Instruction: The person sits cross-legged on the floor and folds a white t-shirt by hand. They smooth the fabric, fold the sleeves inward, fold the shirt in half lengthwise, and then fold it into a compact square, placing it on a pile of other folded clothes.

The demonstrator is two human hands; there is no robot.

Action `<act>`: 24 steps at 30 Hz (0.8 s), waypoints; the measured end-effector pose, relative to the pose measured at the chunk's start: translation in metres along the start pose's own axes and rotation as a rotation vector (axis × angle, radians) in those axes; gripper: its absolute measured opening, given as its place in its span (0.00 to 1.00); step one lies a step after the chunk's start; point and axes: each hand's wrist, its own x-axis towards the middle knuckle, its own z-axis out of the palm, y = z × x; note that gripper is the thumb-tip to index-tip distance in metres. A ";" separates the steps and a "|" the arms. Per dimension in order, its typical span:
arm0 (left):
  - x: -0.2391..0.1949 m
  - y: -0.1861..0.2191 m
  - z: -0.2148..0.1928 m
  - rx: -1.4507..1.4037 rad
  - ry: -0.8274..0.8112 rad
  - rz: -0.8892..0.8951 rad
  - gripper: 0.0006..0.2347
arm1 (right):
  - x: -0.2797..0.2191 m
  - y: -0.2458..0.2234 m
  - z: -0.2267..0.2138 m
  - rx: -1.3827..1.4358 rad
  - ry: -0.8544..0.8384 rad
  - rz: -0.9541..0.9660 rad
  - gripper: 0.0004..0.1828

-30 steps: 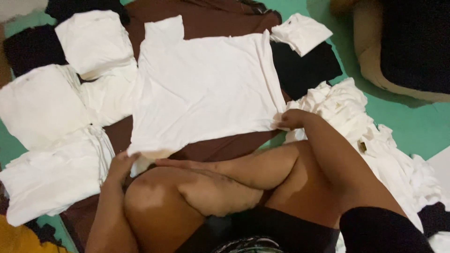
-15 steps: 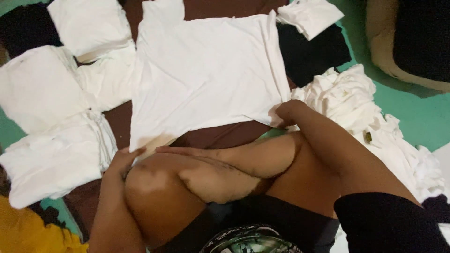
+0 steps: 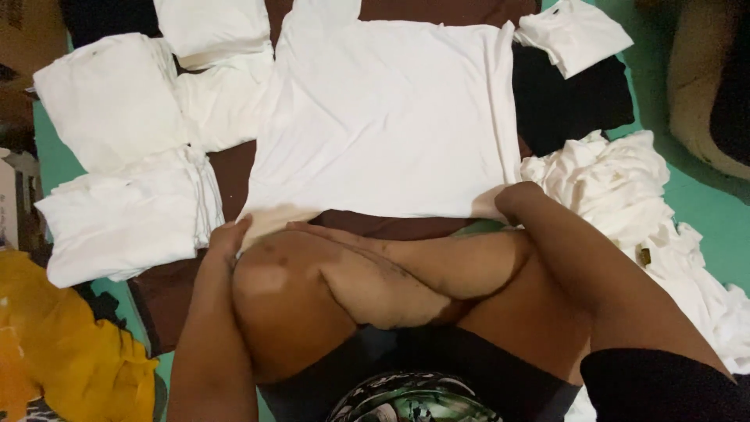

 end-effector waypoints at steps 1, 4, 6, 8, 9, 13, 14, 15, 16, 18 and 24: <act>-0.014 0.002 -0.005 0.001 -0.004 0.001 0.35 | -0.002 0.002 0.003 0.001 -0.002 0.003 0.14; -0.073 0.029 -0.014 0.108 -0.090 0.054 0.32 | 0.000 0.006 0.012 0.041 -0.035 0.083 0.16; -0.135 0.067 -0.018 0.133 -0.178 0.048 0.35 | 0.019 0.004 0.018 -0.023 0.011 -0.030 0.10; -0.141 0.059 -0.016 0.045 -0.215 0.056 0.33 | 0.059 0.009 0.056 -0.037 0.024 -0.020 0.09; -0.143 0.057 -0.015 -0.046 -0.246 0.060 0.31 | 0.079 0.013 0.074 -0.053 0.040 -0.018 0.09; -0.087 0.004 -0.019 0.108 -0.165 0.049 0.31 | 0.056 0.013 0.060 0.015 -0.055 -0.009 0.10; -0.065 -0.014 -0.022 0.140 -0.111 0.062 0.31 | 0.050 0.012 0.055 0.049 -0.115 -0.018 0.11; -0.043 -0.031 -0.025 0.172 -0.058 0.077 0.31 | 0.045 0.010 0.049 0.085 -0.173 -0.027 0.12; -0.031 -0.042 -0.029 0.174 -0.065 0.084 0.31 | 0.040 0.010 0.043 0.089 -0.176 -0.017 0.12; -0.007 -0.063 -0.037 0.196 -0.010 0.092 0.32 | 0.032 0.008 0.030 0.157 -0.291 -0.038 0.14; -0.044 -0.030 -0.029 0.296 0.017 0.062 0.27 | 0.021 0.017 0.001 0.298 -0.519 -0.084 0.21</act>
